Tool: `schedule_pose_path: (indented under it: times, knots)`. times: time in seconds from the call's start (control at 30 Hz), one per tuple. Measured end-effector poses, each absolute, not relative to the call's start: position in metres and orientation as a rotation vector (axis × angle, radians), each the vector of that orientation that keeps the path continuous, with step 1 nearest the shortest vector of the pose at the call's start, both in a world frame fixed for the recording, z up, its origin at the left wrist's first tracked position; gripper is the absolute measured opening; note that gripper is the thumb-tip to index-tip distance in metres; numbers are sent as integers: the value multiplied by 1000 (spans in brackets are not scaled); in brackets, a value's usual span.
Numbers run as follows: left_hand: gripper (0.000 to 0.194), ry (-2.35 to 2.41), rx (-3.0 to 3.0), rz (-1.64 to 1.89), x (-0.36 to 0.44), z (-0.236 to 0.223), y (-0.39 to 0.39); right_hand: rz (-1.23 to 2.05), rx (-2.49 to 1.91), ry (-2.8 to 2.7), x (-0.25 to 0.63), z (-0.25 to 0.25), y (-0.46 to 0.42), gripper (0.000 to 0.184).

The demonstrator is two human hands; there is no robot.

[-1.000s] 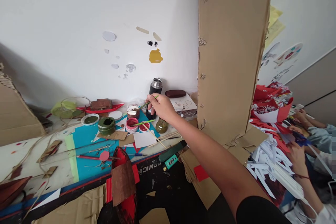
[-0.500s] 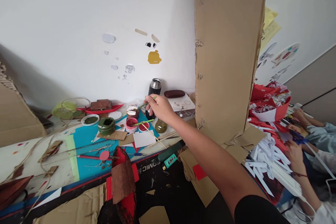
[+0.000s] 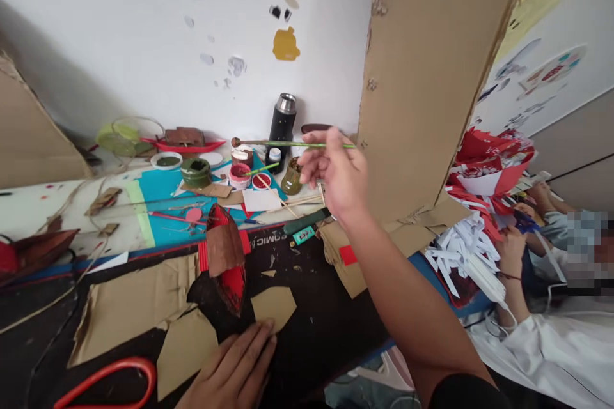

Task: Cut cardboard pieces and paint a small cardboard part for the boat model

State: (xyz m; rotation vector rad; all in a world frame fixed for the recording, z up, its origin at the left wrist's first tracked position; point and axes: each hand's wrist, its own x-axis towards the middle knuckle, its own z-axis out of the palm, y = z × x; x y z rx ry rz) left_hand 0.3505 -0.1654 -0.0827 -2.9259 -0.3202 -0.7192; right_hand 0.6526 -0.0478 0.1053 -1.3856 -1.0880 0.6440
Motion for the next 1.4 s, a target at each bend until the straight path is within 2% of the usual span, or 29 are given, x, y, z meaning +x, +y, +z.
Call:
schedule_pose_path:
  times: [0.2, 0.4, 0.67, 1.07, 1.27, 1.4]
  knots:
    - [52, -411, -2926, -719, 359, -71, -178, 744, -1432, -908, 655, 68, -170, 66]
    - [47, -494, -2920, -668, 366, -76, -186, 862, -1391, -783, 652, 16, -228, 56]
    - [67, -606, -2968, -659, 376, -81, -191, 796, -1469, -906, 629, -2, -240, 55]
    - [61, -597, -2955, -627, 373, -82, -192, 858, -1445, -944, 624, -14, -238, 54]
    - [47, -552, -2909, -645, 375, -76, -191, 839, -1471, -930, 632, -14, -249, 55]
    - [47, -525, -2867, -618, 377, -71, -191, 853, -1440, -904, 629, -16, -247, 53]
